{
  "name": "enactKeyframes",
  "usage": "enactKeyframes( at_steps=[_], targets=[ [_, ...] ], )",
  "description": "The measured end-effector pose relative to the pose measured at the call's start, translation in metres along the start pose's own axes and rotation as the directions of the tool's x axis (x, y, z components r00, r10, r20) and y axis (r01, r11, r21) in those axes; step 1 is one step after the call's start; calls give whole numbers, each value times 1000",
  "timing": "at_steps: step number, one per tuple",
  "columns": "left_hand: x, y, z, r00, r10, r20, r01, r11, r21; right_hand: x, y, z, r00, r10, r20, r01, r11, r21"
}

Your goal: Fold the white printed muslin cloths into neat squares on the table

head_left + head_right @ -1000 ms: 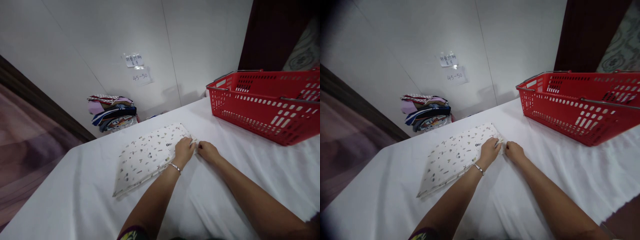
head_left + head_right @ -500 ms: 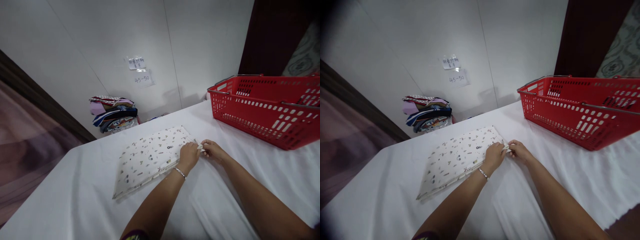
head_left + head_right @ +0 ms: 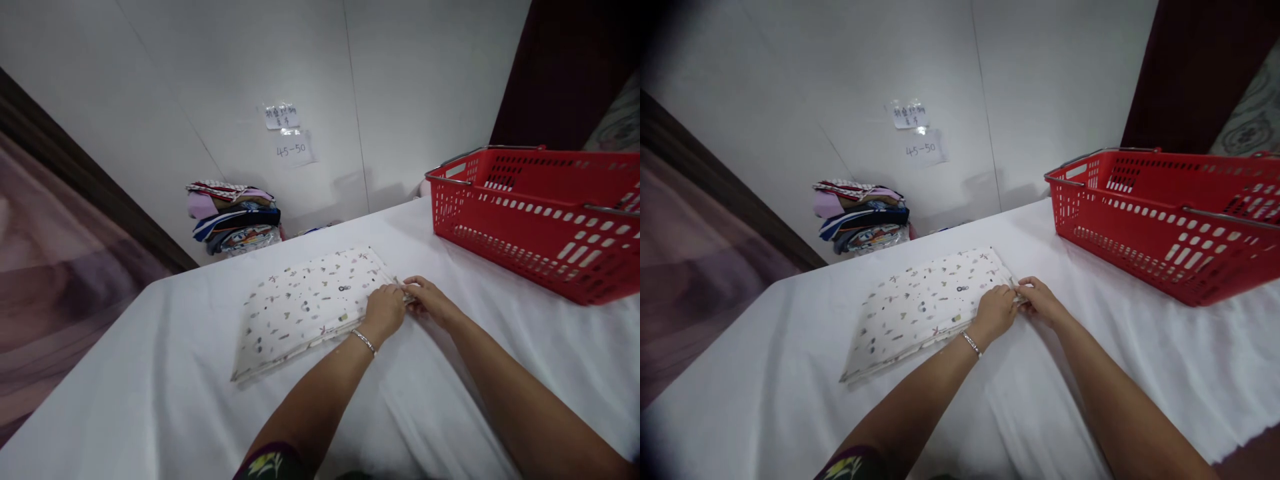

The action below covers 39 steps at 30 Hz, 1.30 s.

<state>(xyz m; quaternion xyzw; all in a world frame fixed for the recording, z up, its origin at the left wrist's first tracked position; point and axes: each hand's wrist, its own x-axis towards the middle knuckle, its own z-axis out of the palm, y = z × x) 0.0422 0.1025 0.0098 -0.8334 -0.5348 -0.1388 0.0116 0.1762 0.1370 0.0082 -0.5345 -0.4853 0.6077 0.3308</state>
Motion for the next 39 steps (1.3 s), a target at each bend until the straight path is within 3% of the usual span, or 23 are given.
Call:
enactKeyframes(
  at_steps=[8,12,18,22,26,33,39],
  targets=[
    [-13,0,5,996,-92,-7,91,994,-52,8,8,-3,998,17,-52,-20,998,-53],
    [-27,-14,5,987,-161,-6,161,986,-40,6,5,-4,998,22,-64,-27,996,-79],
    [-56,-36,-4,989,-149,-4,149,987,-67,6,3,-6,998,31,-45,-35,996,-76],
    [-65,-41,-6,993,-119,-15,115,980,-162,8,7,-10,999,35,-32,-38,995,-87],
    [-67,-49,-15,982,-184,-45,164,946,-279,7,9,-14,1000,28,-3,-28,995,-91],
    [-89,-75,-28,981,-192,-3,189,970,-153,7,13,-18,1000,-22,17,25,991,-134],
    [-110,-86,-33,990,-139,6,139,988,-73,11,18,-21,999,-38,28,41,988,-149]
  ],
)
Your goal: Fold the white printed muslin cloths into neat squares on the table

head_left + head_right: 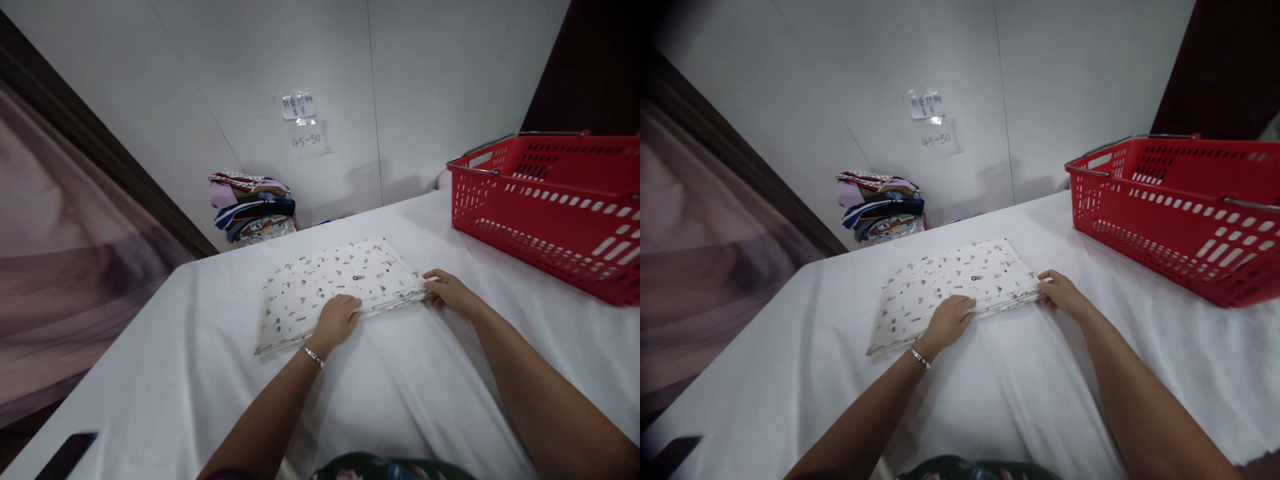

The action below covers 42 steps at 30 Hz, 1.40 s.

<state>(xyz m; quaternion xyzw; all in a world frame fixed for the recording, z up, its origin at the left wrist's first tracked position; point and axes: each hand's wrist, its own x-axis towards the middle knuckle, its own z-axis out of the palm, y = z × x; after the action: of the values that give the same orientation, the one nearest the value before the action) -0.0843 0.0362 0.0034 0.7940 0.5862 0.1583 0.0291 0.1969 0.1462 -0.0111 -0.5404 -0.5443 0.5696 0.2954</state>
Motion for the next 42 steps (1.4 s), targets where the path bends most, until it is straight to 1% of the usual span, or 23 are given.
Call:
enactKeyframes(
  at_steps=[7,9,12,14,17,19,21,24,28,31,37,40,42],
  targets=[
    [-19,-19,-4,998,-53,31,50,993,106,2,3,-2,1000,17,26,-17,1000,-3],
    [-22,-25,-5,998,-60,19,57,990,132,1,2,-2,1000,13,27,-12,1000,-11],
    [-25,-31,-5,998,-61,-28,65,985,161,1,1,-2,1000,-6,12,7,1000,-19],
    [-28,-33,-3,998,-49,-43,56,982,179,1,2,-1,1000,-16,3,17,999,-27],
    [-35,-36,3,999,16,-46,-8,983,186,3,3,-2,1000,-21,10,21,999,-38],
    [-41,-39,7,995,60,-84,-44,982,181,3,4,-4,1000,-14,28,15,1000,-18],
    [-48,-45,9,987,68,-145,-41,982,184,2,3,-6,999,5,37,-6,1000,17],
    [-62,-53,4,976,23,-217,22,978,206,-1,2,-7,999,35,15,-35,999,33],
    [-84,-60,-9,975,-68,-212,114,971,212,-3,1,-8,998,52,-32,-52,999,-15],
    [-100,-65,-16,968,-141,-208,183,963,199,0,6,-11,997,68,-27,-69,997,-31],
    [-130,-74,-23,941,-245,-236,290,939,182,12,21,-21,996,63,-56,-69,991,-110],
    [-147,-79,-28,923,-295,-248,344,920,188,22,34,-28,996,51,-67,-61,987,-146],
    [-159,-82,-31,902,-338,-268,392,901,186,31,45,-32,994,-26,-106,4,978,-207]
  ],
)
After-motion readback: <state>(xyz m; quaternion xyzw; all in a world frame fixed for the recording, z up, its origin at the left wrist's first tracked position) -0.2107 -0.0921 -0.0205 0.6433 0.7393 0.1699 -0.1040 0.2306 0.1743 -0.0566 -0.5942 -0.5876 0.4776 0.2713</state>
